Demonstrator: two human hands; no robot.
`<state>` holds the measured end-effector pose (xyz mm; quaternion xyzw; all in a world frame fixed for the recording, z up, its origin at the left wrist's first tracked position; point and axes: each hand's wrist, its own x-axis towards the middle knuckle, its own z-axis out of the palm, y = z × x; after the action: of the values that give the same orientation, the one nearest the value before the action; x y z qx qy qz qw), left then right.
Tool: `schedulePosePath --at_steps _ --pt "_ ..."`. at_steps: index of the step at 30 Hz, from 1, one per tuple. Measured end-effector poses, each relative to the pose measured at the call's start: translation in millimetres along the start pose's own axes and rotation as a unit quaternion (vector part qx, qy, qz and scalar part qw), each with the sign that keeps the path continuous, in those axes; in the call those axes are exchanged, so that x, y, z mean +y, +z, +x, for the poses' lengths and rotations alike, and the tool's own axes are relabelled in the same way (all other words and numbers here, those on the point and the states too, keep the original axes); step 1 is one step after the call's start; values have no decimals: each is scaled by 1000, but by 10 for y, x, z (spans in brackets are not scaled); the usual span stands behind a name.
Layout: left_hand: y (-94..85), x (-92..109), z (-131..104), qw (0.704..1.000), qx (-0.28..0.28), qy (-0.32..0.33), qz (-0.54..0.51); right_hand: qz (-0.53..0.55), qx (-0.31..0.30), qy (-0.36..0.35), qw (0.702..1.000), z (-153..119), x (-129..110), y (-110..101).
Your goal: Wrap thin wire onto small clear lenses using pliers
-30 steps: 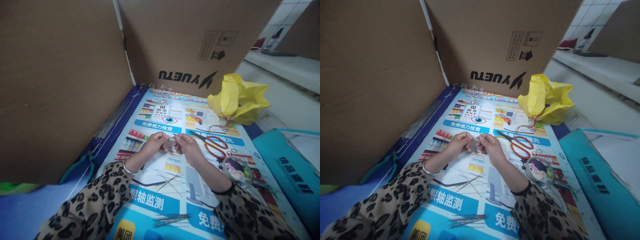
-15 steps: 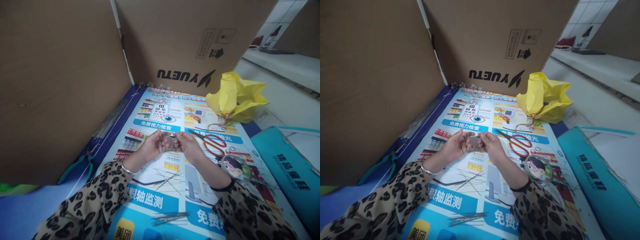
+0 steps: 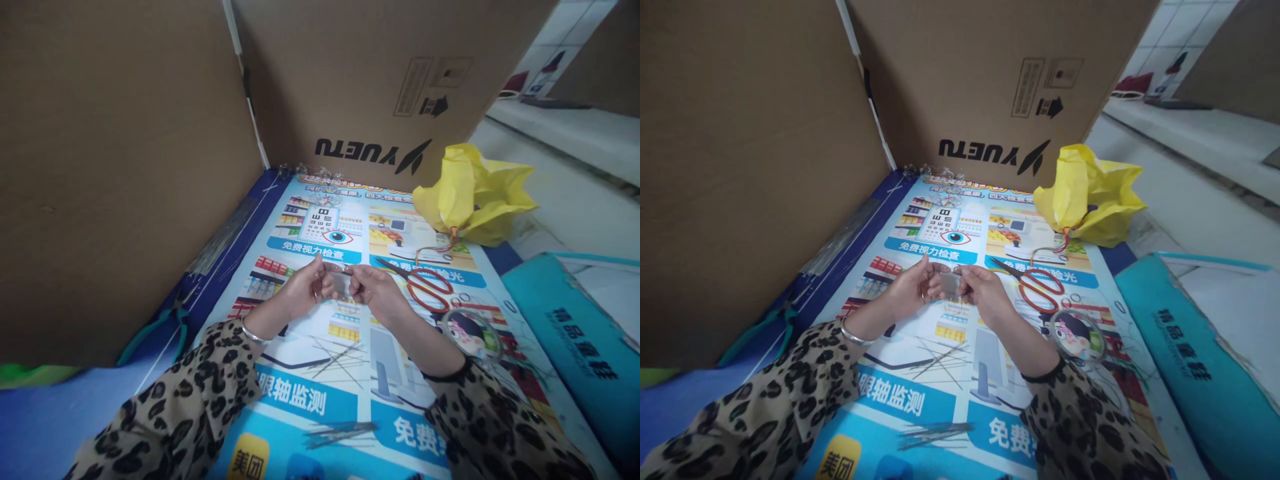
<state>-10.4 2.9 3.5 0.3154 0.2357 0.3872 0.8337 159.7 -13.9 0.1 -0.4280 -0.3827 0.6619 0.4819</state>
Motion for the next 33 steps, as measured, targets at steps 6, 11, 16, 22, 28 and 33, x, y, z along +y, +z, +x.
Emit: schedulePosePath --at_steps 6,11,16,22,28,33 --pt "-54 -37 26 999 12 16 37 -48 -50 10 998 -2 -31 -23" --pt "-31 -36 21 997 18 9 71 -68 -59 19 996 13 -20 -24" --pt "-21 5 18 996 6 -4 86 -53 -50 38 997 5 -23 -21" --pt "-14 80 10 998 17 -51 39 -16 -24 54 998 -4 -74 -22" --pt "42 -33 -8 997 16 -25 -73 35 6 35 999 16 -55 -26" --pt "6 -40 11 999 30 -6 -44 40 -37 34 998 18 -54 -37"
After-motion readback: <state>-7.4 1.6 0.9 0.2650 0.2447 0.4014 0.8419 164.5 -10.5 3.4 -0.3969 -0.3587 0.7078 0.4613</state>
